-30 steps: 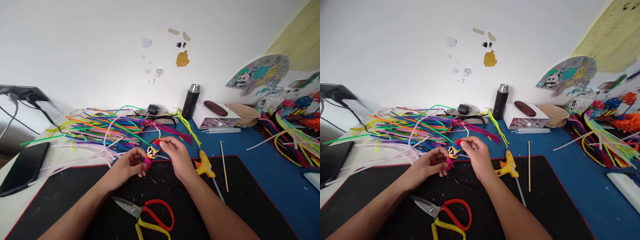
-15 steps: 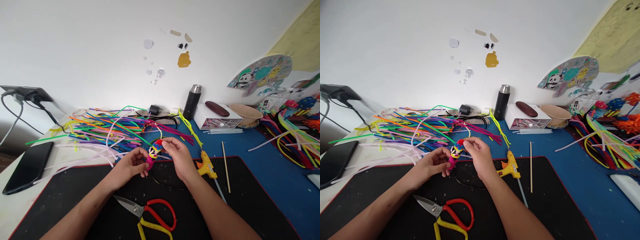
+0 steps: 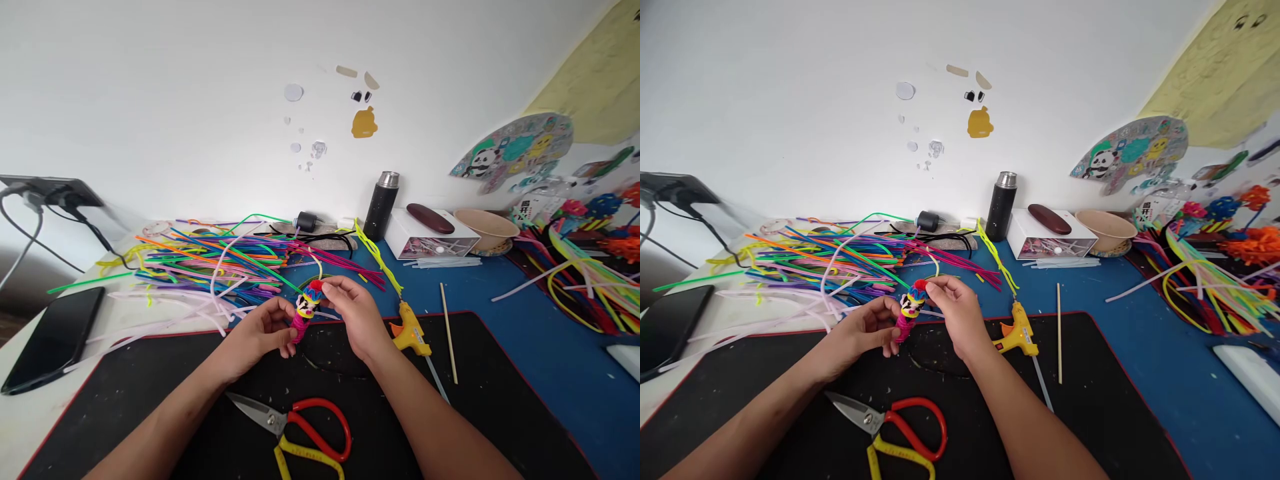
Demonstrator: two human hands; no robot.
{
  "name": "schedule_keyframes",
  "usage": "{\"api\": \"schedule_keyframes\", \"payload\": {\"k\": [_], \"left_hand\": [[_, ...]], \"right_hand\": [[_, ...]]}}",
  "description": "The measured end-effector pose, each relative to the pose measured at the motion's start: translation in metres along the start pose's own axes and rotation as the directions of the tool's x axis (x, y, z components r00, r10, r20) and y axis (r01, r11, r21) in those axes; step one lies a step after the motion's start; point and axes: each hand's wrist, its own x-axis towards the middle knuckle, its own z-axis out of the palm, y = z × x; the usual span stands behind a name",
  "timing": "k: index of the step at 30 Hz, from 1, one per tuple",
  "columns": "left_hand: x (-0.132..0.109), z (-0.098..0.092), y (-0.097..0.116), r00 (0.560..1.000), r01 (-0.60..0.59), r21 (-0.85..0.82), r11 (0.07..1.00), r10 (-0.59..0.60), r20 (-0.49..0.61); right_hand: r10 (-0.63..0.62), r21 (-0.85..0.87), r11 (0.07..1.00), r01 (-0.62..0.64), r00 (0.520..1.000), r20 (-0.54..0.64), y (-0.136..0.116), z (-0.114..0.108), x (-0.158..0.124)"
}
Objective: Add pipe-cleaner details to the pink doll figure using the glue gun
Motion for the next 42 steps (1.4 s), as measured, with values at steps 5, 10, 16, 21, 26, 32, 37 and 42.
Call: {"api": "schedule_keyframes", "payload": {"k": [5, 10, 16, 21, 26, 32, 37, 42], "left_hand": [[-0.0006, -0.0001, -0.0006, 1.000, 0.006, -0.002, 1.000, -0.006, 0.000], [-0.0007, -0.0004, 0.0005, 1.000, 0.009, -0.002, 1.000, -0.009, 0.000], [-0.0021, 0.0003, 0.0036, 1.000, 0.019, -0.002, 1.000, -0.019, -0.003], [-0.0021, 0.0006, 0.0043, 1.000, 0.029, -0.003, 1.000, -0.029, 0.001], [-0.0021, 0.0005, 0.0025, 1.000, 0.031, 0.003, 1.000, -0.031, 0.001], [-0.0023, -0.0001, 0.0032, 1.000, 0.026, 0.007, 1.000, -0.026, 0.001], [-0.0019, 0.0014, 0.0043, 0.999, 0.041, 0.005, 0.999, -0.041, 0.005], [-0.0025, -0.0011, 0.0066, 0.999, 0.046, 0.027, 0.999, -0.045, -0.022]], "right_hand": [[0.021, 0.049, 0.999, -0.022, 1.000, 0.012, 0.0022, -0.0008, 0.0012], [0.057, 0.084, 0.995, -0.058, 0.998, 0.012, -0.0001, -0.0001, 0.0014], [0.065, 0.098, 0.993, -0.067, 0.998, 0.017, -0.0006, 0.0013, 0.0001], [0.073, 0.100, 0.992, -0.075, 0.997, 0.029, 0.0015, 0.0014, 0.0003], [0.081, 0.110, 0.990, -0.084, 0.996, 0.031, 0.0015, 0.0014, 0.0001], [0.085, 0.111, 0.990, -0.087, 0.996, 0.026, 0.0007, 0.0014, 0.0002], [0.085, 0.113, 0.990, -0.087, 0.996, 0.024, -0.0001, 0.0022, -0.0004], [0.068, 0.133, 0.989, -0.064, 0.997, -0.029, 0.0016, -0.0002, 0.0016]]}}
